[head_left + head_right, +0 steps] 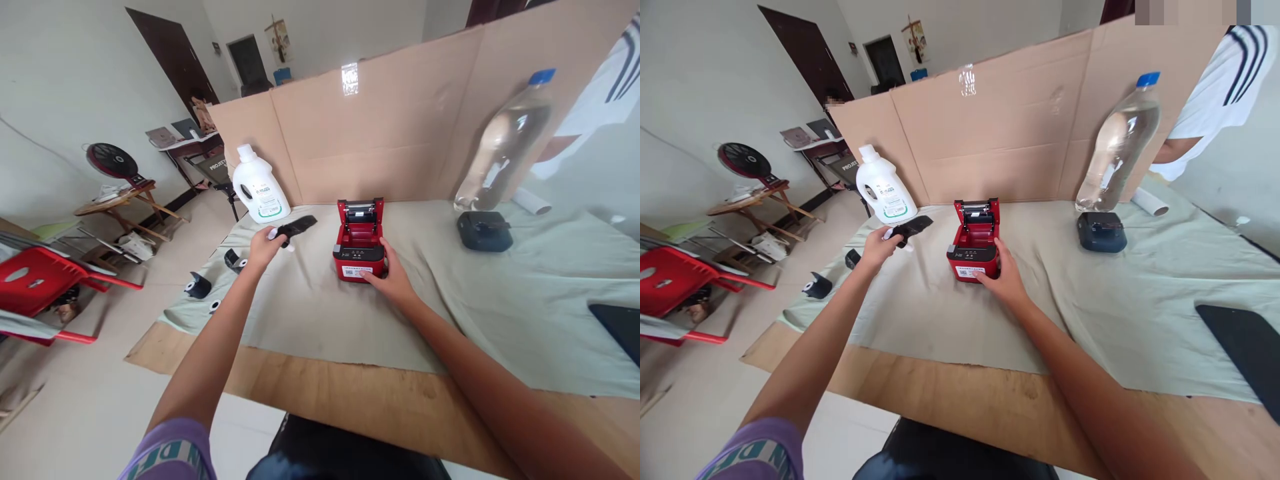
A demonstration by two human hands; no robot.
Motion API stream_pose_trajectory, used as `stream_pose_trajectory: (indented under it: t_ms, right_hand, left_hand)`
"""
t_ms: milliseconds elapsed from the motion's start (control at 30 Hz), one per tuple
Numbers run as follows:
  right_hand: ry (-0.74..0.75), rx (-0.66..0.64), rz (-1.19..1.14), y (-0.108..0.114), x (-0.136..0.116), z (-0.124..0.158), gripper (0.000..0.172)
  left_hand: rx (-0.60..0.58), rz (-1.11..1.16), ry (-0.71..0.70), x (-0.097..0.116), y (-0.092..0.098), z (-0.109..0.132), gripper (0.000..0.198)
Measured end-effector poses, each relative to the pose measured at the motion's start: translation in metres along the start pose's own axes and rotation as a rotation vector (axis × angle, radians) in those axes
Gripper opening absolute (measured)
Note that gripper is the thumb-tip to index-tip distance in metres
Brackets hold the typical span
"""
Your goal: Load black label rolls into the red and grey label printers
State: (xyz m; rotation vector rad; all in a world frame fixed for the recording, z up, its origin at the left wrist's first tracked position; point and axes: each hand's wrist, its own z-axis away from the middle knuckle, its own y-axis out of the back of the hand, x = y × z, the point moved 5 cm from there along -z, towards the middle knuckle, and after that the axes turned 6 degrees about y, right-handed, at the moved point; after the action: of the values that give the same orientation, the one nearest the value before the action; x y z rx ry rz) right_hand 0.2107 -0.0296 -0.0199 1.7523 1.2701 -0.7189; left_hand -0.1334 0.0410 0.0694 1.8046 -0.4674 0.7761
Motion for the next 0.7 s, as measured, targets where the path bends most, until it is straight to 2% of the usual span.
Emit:
stream_pose_trajectory:
  t_ms: [67, 133, 200, 300, 433, 500, 700]
  right_hand:
    - [0.001, -0.006, 0.003, -0.001, 0.0, 0.0, 0.096]
    - [-0.002, -0.011, 0.003, -0.001, 0.001, 0.0, 0.096]
    - [-0.007, -0.012, 0.006, -0.001, 0.001, 0.0, 0.097]
    - [-0.01, -0.015, 0.009, 0.0, -0.002, 0.0, 0.098]
    - [-0.019, -0.014, 0.012, 0.001, -0.005, 0.0, 0.096]
    - [-0.021, -0.015, 0.017, 0.002, -0.005, 0.0, 0.097]
    - [-0.049, -0.024, 0.004, 0.001, -0.005, 0.001, 0.097]
  left_hand:
    - [0.024, -0.078, 0.19, -0.029, 0.009, -0.013, 0.033]
    - [0.034, -0.141, 0.26, -0.045, 0.017, -0.024, 0.039]
    - [0.033, -0.178, 0.265, -0.05, 0.021, -0.034, 0.041]
    - [0.004, -0.222, 0.229, -0.046, 0.019, -0.043, 0.036]
    - [0.001, -0.413, 0.038, -0.03, 0.008, -0.045, 0.036]
    - [0.002, -0.523, -0.01, -0.027, -0.001, -0.043, 0.035]
    - [-0.307, -0.758, 0.053, -0.04, -0.039, -0.033, 0.029]
